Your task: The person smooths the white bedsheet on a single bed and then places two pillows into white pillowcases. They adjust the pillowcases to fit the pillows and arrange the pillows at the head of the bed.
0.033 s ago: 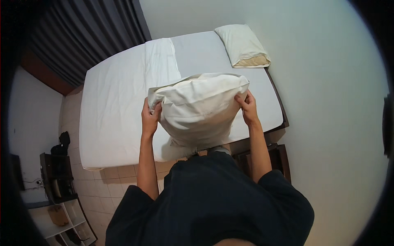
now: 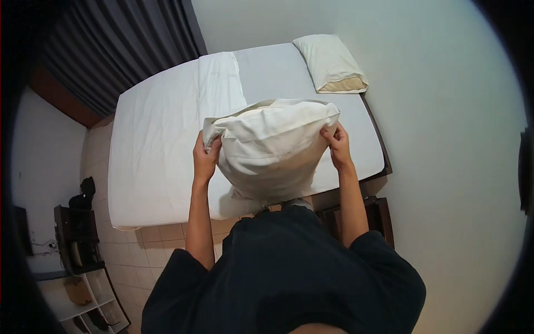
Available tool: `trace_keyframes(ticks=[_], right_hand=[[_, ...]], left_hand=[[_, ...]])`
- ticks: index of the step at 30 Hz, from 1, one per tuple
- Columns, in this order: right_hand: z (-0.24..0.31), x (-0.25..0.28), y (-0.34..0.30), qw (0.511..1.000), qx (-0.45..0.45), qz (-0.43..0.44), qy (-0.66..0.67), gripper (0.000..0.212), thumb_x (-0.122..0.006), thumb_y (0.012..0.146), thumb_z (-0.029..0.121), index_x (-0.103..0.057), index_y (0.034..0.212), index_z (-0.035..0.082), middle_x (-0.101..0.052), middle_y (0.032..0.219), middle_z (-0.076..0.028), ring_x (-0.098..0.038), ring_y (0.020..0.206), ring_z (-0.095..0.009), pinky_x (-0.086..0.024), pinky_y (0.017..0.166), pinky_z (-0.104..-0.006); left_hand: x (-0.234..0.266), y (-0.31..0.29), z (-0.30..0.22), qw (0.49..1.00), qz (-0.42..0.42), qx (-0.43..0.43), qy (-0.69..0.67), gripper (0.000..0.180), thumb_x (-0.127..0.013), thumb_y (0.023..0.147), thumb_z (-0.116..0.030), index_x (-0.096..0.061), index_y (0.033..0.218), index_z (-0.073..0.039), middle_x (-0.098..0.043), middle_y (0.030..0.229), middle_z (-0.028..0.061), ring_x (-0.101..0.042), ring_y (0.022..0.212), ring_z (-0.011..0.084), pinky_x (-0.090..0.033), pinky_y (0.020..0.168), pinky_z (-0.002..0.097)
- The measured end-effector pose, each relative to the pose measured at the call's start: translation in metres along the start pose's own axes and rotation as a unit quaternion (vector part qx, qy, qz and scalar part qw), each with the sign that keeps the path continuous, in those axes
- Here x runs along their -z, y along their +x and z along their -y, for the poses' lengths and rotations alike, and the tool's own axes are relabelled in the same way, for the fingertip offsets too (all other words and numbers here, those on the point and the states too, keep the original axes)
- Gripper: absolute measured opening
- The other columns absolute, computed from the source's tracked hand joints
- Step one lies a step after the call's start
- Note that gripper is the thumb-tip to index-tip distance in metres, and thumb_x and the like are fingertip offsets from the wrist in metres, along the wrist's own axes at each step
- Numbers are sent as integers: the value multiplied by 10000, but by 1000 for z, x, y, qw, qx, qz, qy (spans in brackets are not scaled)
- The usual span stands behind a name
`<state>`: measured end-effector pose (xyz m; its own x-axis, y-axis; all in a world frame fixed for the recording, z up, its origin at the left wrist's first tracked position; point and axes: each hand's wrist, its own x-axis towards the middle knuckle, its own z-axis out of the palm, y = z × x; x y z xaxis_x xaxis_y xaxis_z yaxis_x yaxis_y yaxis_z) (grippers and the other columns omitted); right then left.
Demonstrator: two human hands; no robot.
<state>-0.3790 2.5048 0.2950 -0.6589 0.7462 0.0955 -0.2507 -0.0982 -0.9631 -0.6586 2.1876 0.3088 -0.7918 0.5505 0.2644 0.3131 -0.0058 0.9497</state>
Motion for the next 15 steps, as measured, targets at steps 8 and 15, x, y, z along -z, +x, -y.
trace_keyframes(ticks=[8, 15], right_hand=[[10, 21, 23, 995, 42, -59, 64, 184, -789, 1003, 123, -745, 1145, 15, -766, 1052, -14, -700, 927, -107, -562, 858, -284], [39, 22, 32, 998, 56, -9, -23, 174, -793, 983, 83, -650, 884, 91, -707, 903, 43, -621, 844, -49, -495, 773, -249]], left_hand=[[10, 24, -15, 989, -59, -100, 94, 292, -627, 1107, -248, -678, 1177, 31, -730, 910, 154, -672, 860, 209, -540, 810, 377], [36, 34, -21, 972, -6, -153, 177, 270, -616, 1108, -233, -681, 1085, 27, -694, 850, 195, -665, 764, 293, -526, 741, 411]])
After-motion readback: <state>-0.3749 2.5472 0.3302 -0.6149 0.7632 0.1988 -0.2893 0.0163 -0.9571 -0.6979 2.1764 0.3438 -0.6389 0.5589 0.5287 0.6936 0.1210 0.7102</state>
